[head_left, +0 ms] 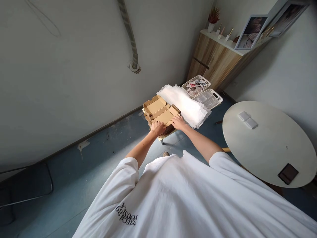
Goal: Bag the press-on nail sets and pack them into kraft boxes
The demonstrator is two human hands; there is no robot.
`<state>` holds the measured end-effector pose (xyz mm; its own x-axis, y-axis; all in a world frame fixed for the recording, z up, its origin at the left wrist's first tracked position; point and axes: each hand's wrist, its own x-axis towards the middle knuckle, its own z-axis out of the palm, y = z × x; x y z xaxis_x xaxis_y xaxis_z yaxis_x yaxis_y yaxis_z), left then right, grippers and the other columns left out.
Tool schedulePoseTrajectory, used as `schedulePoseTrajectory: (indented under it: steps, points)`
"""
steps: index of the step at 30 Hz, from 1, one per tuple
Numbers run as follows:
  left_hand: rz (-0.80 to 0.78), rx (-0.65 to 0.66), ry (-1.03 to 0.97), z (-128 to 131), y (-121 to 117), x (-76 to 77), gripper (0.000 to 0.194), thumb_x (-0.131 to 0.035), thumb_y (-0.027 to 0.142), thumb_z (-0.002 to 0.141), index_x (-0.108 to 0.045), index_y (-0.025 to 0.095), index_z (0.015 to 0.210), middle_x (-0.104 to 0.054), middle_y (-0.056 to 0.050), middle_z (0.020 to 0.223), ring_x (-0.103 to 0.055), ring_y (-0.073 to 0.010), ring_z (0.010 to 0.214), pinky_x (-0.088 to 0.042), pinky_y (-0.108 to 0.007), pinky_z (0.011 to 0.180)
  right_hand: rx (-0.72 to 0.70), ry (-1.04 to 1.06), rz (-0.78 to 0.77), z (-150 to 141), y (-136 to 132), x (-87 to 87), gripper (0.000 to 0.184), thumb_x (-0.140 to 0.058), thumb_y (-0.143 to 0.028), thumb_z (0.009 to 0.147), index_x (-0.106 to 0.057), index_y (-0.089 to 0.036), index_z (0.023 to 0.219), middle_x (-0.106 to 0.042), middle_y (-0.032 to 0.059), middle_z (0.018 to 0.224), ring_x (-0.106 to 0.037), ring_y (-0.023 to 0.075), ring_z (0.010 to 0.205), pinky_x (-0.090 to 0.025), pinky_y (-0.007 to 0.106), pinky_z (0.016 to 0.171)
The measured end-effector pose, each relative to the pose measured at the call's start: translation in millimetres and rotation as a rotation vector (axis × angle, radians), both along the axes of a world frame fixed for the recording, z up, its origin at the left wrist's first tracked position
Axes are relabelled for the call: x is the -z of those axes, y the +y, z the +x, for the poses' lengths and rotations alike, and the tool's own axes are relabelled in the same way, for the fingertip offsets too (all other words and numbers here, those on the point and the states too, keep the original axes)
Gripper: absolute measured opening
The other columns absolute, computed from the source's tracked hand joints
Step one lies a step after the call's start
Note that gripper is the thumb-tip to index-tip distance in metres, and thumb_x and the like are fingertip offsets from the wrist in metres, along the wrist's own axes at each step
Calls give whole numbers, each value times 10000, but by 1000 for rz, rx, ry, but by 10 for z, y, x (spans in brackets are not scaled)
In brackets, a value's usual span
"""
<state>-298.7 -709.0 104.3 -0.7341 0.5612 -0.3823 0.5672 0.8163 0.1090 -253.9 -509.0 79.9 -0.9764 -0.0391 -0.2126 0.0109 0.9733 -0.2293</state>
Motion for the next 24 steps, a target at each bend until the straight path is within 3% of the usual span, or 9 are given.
schedulePoseTrajectory:
  steps: [4, 12, 19, 24]
  points:
    - [-8, -34, -29, -38, 3, 5, 469, -578, 530, 995, -723, 208, 1303, -686, -189, 1375, -679, -351, 1246, -545, -422, 1003, -1, -3, -6, 8, 17, -18, 398, -403, -316, 1073, -773, -233, 1196, -721, 125, 1352, -539, 335, 1315, -392, 525, 1128]
    - [14, -39, -54, -64, 15, 37, 426, -513, 402, 1005, -733, 207, 1314, -714, -180, 1336, -696, -340, 1221, -568, -429, 986, 4, -13, -29, 9, 26, -8, 424, -494, -224, 981, -753, -227, 1316, -682, 131, 1440, -507, 356, 1371, -371, 540, 1149]
    - [18, -47, -60, -92, -20, 86, 411, -498, 438, 1025, -749, 247, 1288, -735, -150, 1325, -706, -314, 1213, -577, -394, 968, 19, 43, -69, 23, 37, 24, 441, -377, -298, 1070, -778, -247, 1248, -731, 109, 1360, -505, 346, 1345, -378, 532, 1119]
    - [28, -33, -78, -72, -17, 79, 430, -425, 369, 1059, -763, 196, 1261, -763, -186, 1229, -728, -326, 1155, -575, -427, 962, 12, 78, -100, -7, 9, 28, 480, -358, -328, 1073, -780, -235, 1284, -755, 140, 1308, -508, 368, 1325, -330, 571, 1146]
